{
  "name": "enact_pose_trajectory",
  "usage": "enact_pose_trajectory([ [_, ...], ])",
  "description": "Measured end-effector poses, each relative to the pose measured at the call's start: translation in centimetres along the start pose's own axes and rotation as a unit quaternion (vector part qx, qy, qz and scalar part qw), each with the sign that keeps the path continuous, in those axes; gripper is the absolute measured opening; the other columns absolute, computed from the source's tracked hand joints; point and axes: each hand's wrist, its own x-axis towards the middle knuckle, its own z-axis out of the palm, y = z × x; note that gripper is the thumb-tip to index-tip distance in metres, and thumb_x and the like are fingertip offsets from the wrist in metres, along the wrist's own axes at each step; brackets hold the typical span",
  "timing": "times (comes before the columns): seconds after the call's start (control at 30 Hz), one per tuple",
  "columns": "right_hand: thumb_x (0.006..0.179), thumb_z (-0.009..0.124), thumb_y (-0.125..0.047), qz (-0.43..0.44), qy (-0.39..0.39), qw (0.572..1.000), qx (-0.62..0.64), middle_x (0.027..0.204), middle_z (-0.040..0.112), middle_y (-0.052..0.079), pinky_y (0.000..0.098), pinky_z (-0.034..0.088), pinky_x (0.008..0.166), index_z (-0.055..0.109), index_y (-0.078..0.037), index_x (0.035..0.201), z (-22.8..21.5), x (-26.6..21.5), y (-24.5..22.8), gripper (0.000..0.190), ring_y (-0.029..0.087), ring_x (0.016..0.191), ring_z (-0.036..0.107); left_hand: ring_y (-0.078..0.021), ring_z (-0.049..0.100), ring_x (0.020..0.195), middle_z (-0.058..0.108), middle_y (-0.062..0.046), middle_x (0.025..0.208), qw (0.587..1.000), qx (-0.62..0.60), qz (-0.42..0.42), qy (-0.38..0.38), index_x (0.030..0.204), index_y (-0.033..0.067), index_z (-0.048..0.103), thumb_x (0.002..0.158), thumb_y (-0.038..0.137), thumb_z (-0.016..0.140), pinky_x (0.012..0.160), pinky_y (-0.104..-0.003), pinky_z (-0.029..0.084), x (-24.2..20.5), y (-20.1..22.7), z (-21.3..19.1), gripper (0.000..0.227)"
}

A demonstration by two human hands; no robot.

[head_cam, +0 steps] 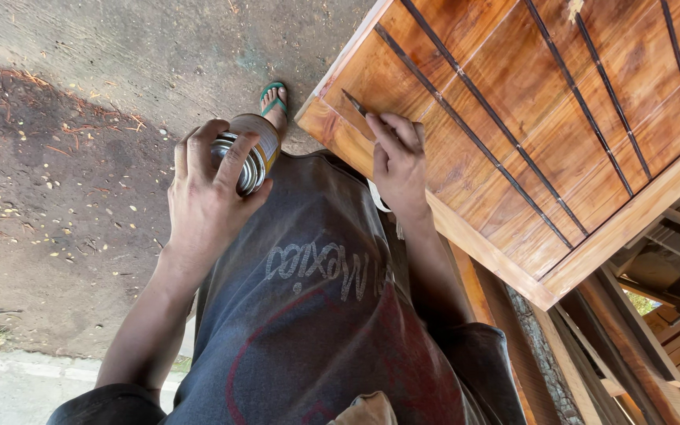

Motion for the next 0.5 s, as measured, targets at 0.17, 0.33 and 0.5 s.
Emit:
enact_pose_trajectory([
  [0.17, 0.085, 0.068, 0.014, -0.016, -0.008, 0.999, -0.032, 0.118, 0.064, 0.012, 0.0391, 0.054, 0.087, 0.073, -0.002, 0.126, 0.3, 0.4, -0.3, 0.044, 0.029, 0.102, 0.058, -0.0361, 0.053, 0.127, 0.050, -0.013, 0.140, 1.000, -0.008, 0.012, 0.002, 0.138, 0.0192, 0.061, 0.073, 0.021, 0.093, 0.090, -0.047, 0.060, 0.5, 0.3, -0.2, 0.072],
  [0.33, 0.086, 0.067, 0.015, -0.014, 0.031, 0.996, -0.081, 0.122, 0.061, 0.011, 0.0401, 0.053, 0.089, 0.071, 0.000, 0.129, 0.6, 0.5, 0.0, 0.046, 0.027, 0.105, 0.060, -0.0379, 0.053, 0.126, 0.050, -0.014, 0.141, 1.000, -0.021, 0.007, -0.006, 0.137, 0.0191, 0.062, 0.075, 0.020, 0.093, 0.090, -0.048, 0.058, 0.2, 0.6, -0.5, 0.070],
  [0.5, 0.084, 0.063, 0.013, -0.034, -0.011, 0.999, 0.001, 0.117, 0.063, 0.016, 0.0421, 0.057, 0.087, 0.067, 0.002, 0.129, 0.2, -1.7, -0.4, 0.047, 0.033, 0.103, 0.063, -0.0388, 0.054, 0.126, 0.049, -0.015, 0.143, 0.999, -0.011, 0.034, 0.018, 0.139, 0.0118, 0.054, 0.076, 0.023, 0.095, 0.095, -0.049, 0.058, 0.2, 1.0, -1.0, 0.076],
])
